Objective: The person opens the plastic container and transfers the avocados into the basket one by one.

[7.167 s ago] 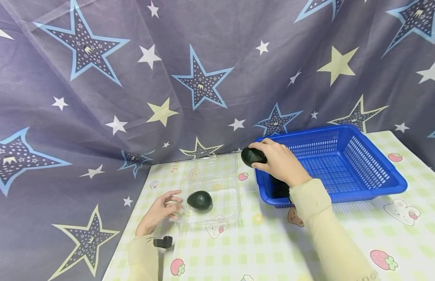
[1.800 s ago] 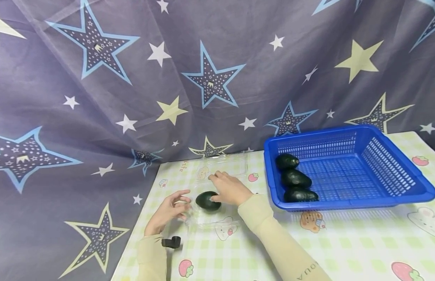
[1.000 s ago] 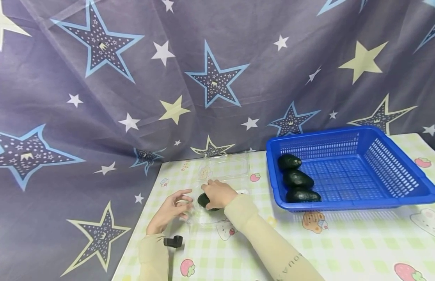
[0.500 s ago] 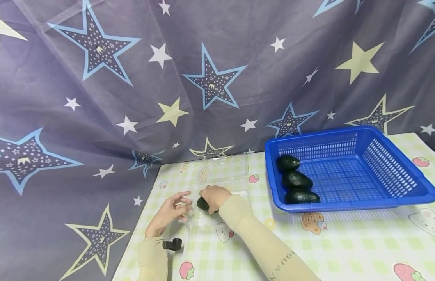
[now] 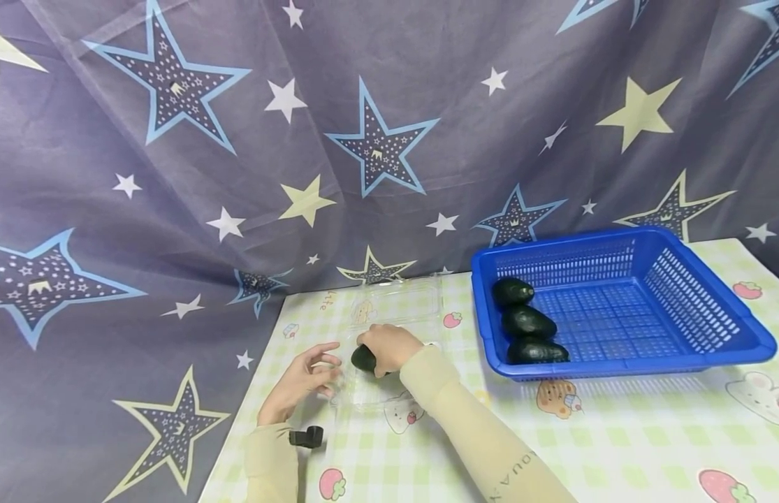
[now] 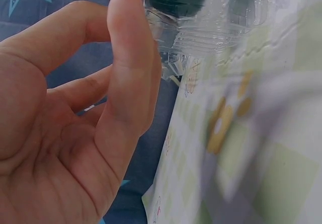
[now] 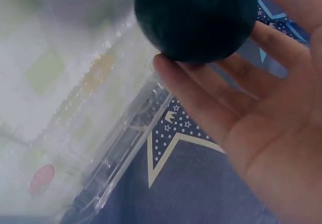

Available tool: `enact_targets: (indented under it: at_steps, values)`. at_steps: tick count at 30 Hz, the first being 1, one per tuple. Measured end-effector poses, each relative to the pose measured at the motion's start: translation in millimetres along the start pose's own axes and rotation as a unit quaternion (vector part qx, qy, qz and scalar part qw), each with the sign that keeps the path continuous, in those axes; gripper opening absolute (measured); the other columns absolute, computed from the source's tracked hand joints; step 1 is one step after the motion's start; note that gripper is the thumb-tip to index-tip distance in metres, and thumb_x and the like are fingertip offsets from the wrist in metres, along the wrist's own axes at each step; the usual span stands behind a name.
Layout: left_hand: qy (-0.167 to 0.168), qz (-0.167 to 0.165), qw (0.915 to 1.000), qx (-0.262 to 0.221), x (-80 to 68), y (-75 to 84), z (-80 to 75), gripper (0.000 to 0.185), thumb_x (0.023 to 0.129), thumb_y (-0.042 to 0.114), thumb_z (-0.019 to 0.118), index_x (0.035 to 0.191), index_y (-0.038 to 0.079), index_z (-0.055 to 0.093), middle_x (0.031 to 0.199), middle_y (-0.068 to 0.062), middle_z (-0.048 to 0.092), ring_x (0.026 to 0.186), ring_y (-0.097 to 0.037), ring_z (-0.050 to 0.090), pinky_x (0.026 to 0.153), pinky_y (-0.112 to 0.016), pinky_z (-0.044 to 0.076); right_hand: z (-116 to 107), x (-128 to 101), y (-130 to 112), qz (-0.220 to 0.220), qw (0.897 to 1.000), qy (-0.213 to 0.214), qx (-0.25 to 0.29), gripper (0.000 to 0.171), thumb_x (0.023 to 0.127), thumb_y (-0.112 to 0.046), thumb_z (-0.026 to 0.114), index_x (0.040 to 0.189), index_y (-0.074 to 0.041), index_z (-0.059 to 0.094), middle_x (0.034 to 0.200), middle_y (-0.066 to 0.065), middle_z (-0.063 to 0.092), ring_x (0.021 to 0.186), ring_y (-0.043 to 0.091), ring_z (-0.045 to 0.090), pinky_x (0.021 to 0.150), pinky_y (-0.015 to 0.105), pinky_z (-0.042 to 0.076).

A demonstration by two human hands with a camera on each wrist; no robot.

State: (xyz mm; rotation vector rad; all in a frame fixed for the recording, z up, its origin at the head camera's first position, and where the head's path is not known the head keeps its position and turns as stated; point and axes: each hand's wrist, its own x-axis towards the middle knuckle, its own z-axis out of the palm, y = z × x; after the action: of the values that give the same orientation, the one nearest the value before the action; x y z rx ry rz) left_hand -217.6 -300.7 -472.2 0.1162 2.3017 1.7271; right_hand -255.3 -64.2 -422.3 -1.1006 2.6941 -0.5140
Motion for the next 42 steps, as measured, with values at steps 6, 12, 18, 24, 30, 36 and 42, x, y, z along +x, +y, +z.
enact_targets:
  at_steps: [6, 12, 18, 24, 30, 36, 42]
  values:
    - [-0.001, 0.001, 1.0000, 0.004, -1.4, 0.3, 0.0, 0.063, 0.092, 0.004, 0.066, 0.149, 0.001, 0.039, 0.126, -0.031, 0.050, 0.087, -0.029, 0.065, 0.064, -0.034, 0.064, -7.8, -10.1, 3.3, -0.033, 0.998, 0.037, 0.027, 0.055, 0.075, -0.012, 0.086, 0.126, -0.016, 0.066, 0.109, 0.006, 0.064, 0.094, 0.019, 0.062, 0.084, 0.035, 0.056]
    - [0.000, 0.001, 1.0000, 0.000, -2.6, 1.8, -0.3, 0.064, 0.092, 0.004, 0.067, 0.149, -0.001, 0.038, 0.125, -0.031, 0.050, 0.086, -0.027, 0.065, 0.063, -0.033, 0.063, -24.2, -25.1, 8.7, -0.057, 0.994, 0.082, 0.045, 0.053, 0.075, -0.012, 0.085, 0.124, -0.015, 0.067, 0.107, 0.005, 0.065, 0.092, 0.019, 0.062, 0.081, 0.035, 0.056]
    - [0.002, 0.004, 1.0000, 0.002, -1.1, 1.0, -0.9, 0.063, 0.092, 0.002, 0.067, 0.148, -0.002, 0.039, 0.123, -0.031, 0.050, 0.082, -0.021, 0.064, 0.062, -0.030, 0.063, -44.0, -42.6, 15.1, -0.047, 0.992, 0.110, 0.039, 0.055, 0.077, -0.013, 0.083, 0.129, -0.016, 0.065, 0.111, 0.006, 0.064, 0.095, 0.020, 0.061, 0.083, 0.036, 0.055]
    - [-0.001, 0.007, 1.0000, 0.001, -0.8, -0.9, -1.4, 0.064, 0.092, 0.001, 0.067, 0.149, -0.003, 0.038, 0.122, -0.030, 0.051, 0.082, -0.022, 0.064, 0.061, -0.031, 0.063, -55.2, -59.4, 19.8, -0.031, 0.989, 0.141, 0.032, 0.056, 0.075, -0.013, 0.084, 0.128, -0.015, 0.065, 0.113, 0.008, 0.064, 0.099, 0.024, 0.061, 0.085, 0.041, 0.055]
    - [0.006, -0.001, 1.0000, -0.001, -1.2, -2.2, -1.5, 0.064, 0.091, 0.002, 0.068, 0.149, 0.000, 0.039, 0.124, -0.030, 0.050, 0.085, -0.026, 0.065, 0.062, -0.031, 0.063, -58.1, -71.5, 28.9, -0.028, 0.987, 0.160, 0.023, 0.056, 0.075, -0.013, 0.084, 0.128, -0.015, 0.065, 0.113, 0.008, 0.064, 0.099, 0.024, 0.061, 0.086, 0.040, 0.055]
    - [0.007, -0.006, 0.9999, 0.010, -2.8, -1.1, -0.2, 0.064, 0.092, 0.002, 0.067, 0.149, 0.000, 0.039, 0.124, -0.030, 0.050, 0.086, -0.026, 0.064, 0.063, -0.031, 0.063, -61.2, -84.9, 40.0, -0.011, 0.987, 0.160, 0.023, 0.059, 0.076, -0.015, 0.084, 0.131, -0.014, 0.063, 0.119, 0.010, 0.063, 0.104, 0.027, 0.061, 0.089, 0.043, 0.055]
    - [0.000, -0.001, 0.9999, 0.013, -1.2, 1.7, 2.4, 0.064, 0.092, 0.004, 0.067, 0.149, -0.001, 0.038, 0.125, -0.031, 0.049, 0.085, -0.026, 0.064, 0.063, -0.032, 0.063, -68.1, -101.5, 51.0, -0.004, 0.984, 0.179, 0.004, 0.060, 0.076, -0.015, 0.083, 0.132, -0.013, 0.063, 0.120, 0.010, 0.063, 0.105, 0.029, 0.062, 0.091, 0.045, 0.054]
